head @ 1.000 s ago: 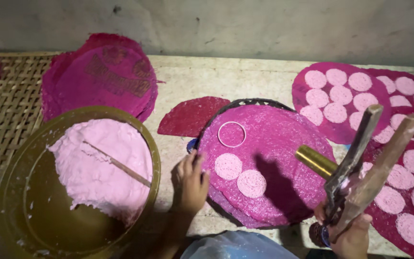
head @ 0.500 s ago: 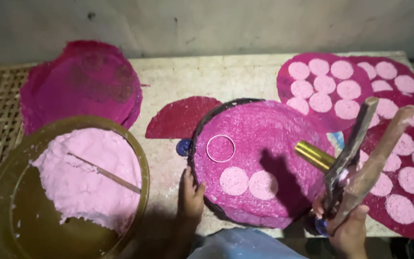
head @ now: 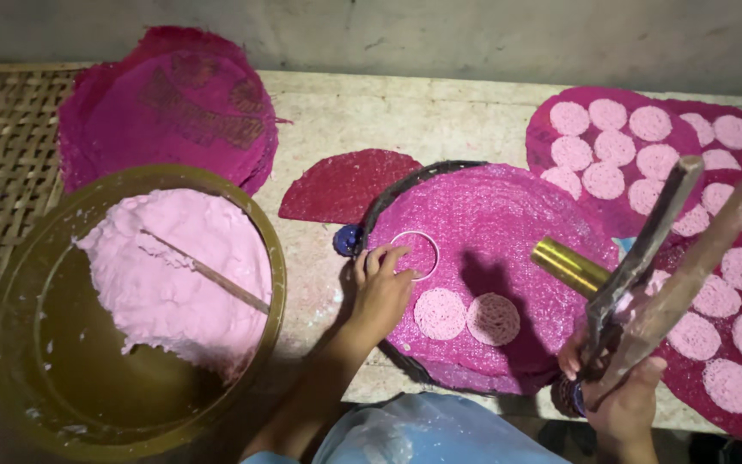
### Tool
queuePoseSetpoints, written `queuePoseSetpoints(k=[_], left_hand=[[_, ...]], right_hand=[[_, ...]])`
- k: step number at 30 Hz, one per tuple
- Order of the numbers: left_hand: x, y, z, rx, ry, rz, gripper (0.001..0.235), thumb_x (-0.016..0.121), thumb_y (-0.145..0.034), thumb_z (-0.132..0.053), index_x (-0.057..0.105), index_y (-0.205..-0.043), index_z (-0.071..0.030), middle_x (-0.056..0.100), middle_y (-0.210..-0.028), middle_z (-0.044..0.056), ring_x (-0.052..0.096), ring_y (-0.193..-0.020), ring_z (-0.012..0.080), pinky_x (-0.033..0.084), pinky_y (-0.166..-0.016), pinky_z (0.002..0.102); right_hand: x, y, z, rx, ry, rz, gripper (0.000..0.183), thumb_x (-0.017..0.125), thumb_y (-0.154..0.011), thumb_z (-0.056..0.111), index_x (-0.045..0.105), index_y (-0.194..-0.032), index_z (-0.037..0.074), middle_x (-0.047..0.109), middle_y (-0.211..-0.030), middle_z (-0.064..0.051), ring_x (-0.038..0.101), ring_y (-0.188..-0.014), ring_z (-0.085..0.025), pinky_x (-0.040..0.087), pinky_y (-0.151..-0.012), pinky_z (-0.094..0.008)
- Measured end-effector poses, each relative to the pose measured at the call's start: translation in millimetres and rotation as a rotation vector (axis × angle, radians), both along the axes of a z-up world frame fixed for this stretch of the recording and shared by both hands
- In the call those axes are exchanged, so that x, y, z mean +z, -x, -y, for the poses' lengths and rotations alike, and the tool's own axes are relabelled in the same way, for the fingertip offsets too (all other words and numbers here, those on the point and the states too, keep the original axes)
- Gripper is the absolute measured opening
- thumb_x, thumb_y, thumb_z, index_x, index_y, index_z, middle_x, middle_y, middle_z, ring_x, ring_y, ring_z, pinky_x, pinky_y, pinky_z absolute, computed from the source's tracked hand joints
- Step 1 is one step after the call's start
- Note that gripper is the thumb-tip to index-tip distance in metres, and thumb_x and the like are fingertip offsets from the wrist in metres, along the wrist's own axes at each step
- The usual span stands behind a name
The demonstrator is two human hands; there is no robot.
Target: The person scoops pink paste from a bowl using a wooden stick and fills a handheld metal mold. They press the mold onto a pink fabric-covered board to form circular items, then release them. The process repeats continuously, with finished circles accumulating on the board.
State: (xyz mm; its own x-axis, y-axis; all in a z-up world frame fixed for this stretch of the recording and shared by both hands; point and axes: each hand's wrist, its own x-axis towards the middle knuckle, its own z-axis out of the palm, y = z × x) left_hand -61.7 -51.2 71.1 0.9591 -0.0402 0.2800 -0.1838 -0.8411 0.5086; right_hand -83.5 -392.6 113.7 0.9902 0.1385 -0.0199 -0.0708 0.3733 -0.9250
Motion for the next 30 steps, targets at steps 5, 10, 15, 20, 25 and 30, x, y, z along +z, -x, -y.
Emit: queuePoseSetpoints(k=[5,10,15,20,25,30], left_hand=[[-17.9,6.4,-3.9,-0.012,0.076,0.062,0.013,0.074,-0.086,-0.018,0.075,-0.097,-0.011,0.062,-0.127,0.006,0.05,-0.131,0.0289,0.028,-0.114,0.055],[-12.6,16.3,-8.5,-0.062,0.069,0.109,0.015,0.073,-0.088,-0.02,0.076,-0.102,-0.013,0.064,-0.124,0.005,0.054,-0.126,0.0272,0.032,-0.113,0.052],[22.9,2.8,-13.1,0.04,0.256,0.174,0.023,0.069,-0.091,-0.025,0.07,-0.111,-0.013,0.063,-0.118,0.005,0.055,-0.117,0.0233,0.035,-0.108,0.049],[51.4,-51.5,-10.1,-0.002,2.007,-0.219,0.019,0.063,-0.094,-0.034,0.062,-0.1,-0.015,0.058,-0.095,0.001,0.055,-0.094,0.0173,0.044,-0.096,0.041],[45.4,-83.7,-13.7,-0.053,2.454,0.104,0.03,0.058,-0.101,-0.042,0.052,-0.086,-0.017,0.049,-0.073,-0.004,0.052,-0.072,0.0132,0.05,-0.084,0.037],[18.3,-88.5,-45.4,-0.089,2.464,0.268,0.03,0.055,-0.103,-0.037,0.049,-0.079,-0.02,0.044,-0.067,-0.007,0.047,-0.064,0.0105,0.047,-0.075,0.036]], right_hand=[[-6.7,4.4,9.1,0.039,0.023,0.029,0.091,0.047,-0.094,0.084,0.049,-0.121,-0.003,0.05,-0.101,-0.011,0.048,-0.079,-0.023,0.04,-0.065,-0.038],[-20.6,4.8,12.6,0.036,0.156,-0.014,0.091,0.039,-0.096,0.084,0.05,-0.112,-0.005,0.054,-0.085,-0.015,0.051,-0.074,-0.023,0.041,-0.065,-0.037],[-21.8,-30.0,-1.7,0.225,0.479,-0.146,0.086,0.029,-0.098,0.075,0.059,-0.107,-0.006,0.058,-0.073,-0.012,0.054,-0.059,-0.02,0.042,-0.05,-0.034],[5.1,-101.1,-46.3,0.824,0.933,-0.33,0.086,0.024,-0.097,0.07,0.066,-0.091,-0.004,0.063,-0.065,-0.008,0.06,-0.053,-0.019,0.051,-0.047,-0.033],[63.4,-148.2,-108.3,0.889,1.39,-0.329,0.076,0.03,-0.096,0.068,0.074,-0.095,0.006,0.064,-0.065,-0.008,0.063,-0.061,-0.023,0.054,-0.059,-0.043],[80.7,-141.5,-157.2,0.826,1.495,-0.03,0.076,0.035,-0.098,0.065,0.074,-0.091,0.0,0.068,-0.068,-0.017,0.069,-0.066,-0.03,0.054,-0.071,-0.049]])
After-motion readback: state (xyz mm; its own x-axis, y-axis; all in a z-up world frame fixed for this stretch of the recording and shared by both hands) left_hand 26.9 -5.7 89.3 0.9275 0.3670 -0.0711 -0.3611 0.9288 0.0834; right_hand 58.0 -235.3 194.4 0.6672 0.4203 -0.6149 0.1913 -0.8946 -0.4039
